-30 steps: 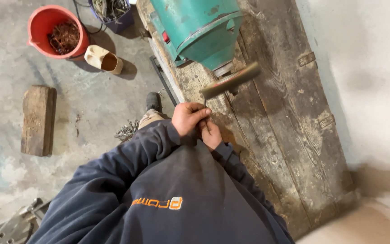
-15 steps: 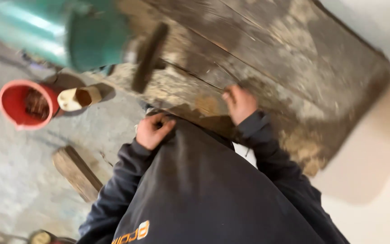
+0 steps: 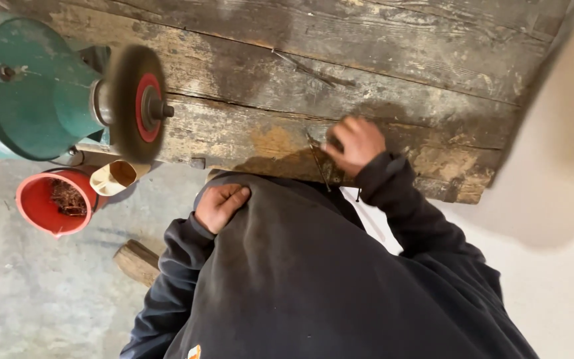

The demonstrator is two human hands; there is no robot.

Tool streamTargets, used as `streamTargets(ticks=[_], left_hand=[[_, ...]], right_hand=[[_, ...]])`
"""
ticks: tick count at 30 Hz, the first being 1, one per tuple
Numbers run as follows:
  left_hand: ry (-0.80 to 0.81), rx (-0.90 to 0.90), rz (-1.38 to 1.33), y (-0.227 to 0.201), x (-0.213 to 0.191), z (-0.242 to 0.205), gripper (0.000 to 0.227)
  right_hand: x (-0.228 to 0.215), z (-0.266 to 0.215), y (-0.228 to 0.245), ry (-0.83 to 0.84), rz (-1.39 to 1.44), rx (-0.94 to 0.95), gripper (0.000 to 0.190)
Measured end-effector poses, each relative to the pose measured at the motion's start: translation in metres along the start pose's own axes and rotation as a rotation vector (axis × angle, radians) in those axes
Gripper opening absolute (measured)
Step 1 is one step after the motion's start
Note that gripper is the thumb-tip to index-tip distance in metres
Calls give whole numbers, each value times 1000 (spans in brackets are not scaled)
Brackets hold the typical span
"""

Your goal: The person sharpens several metal nails one by one using a green bench grinder. They hold each nail against the spinning grinding wheel to shape the tip, then place the sharpened nails onto a white plastic chair. The person repeats this process for multiple nails throughout the video.

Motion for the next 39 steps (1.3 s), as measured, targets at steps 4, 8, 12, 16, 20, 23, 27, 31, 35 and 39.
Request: streamTargets(ticks=[4,8,12,16,20,23,27,31,35,39], left_hand=[[-42,30,-11,8,4,4,34],[-116,-50,-237,6,3,7,33],[-178,31,-491,-2,0,10,32],[-226,54,-775,32,9,17,35],[-372,24,-1195,39,-3,20,36],[-529,97,-1220,48,-11,21,36],[-591,165,-1148,33,-20,22,35],[-538,142,-1126,27,-28,18,36],[-580,59,-1126,29,-25,18,33],[-641,73,-1154,40,-24,19,30]], right_hand=[[-21,-16,32,-250,149,-173,31],[-26,-10,50,-286,238,-135,14],[-19,20,104,-223,267,-143,16],[3,51,178,-180,391,-428,18],[13,64,217,-90,472,-415,19],[18,69,227,-114,485,-427,17],[11,74,229,-230,463,-467,14],[9,75,235,-318,416,-462,12],[10,72,233,-359,459,-365,11],[18,74,230,-250,563,-280,9]])
Point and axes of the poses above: each hand's wrist, its own z-axis towards the middle knuckle, its own x-axis out of the palm, y = z × x, the point moved 4 cm from there along z, towards the middle knuckle, and after that the axes turned 13 degrees about -y, right-handed, at the moved point
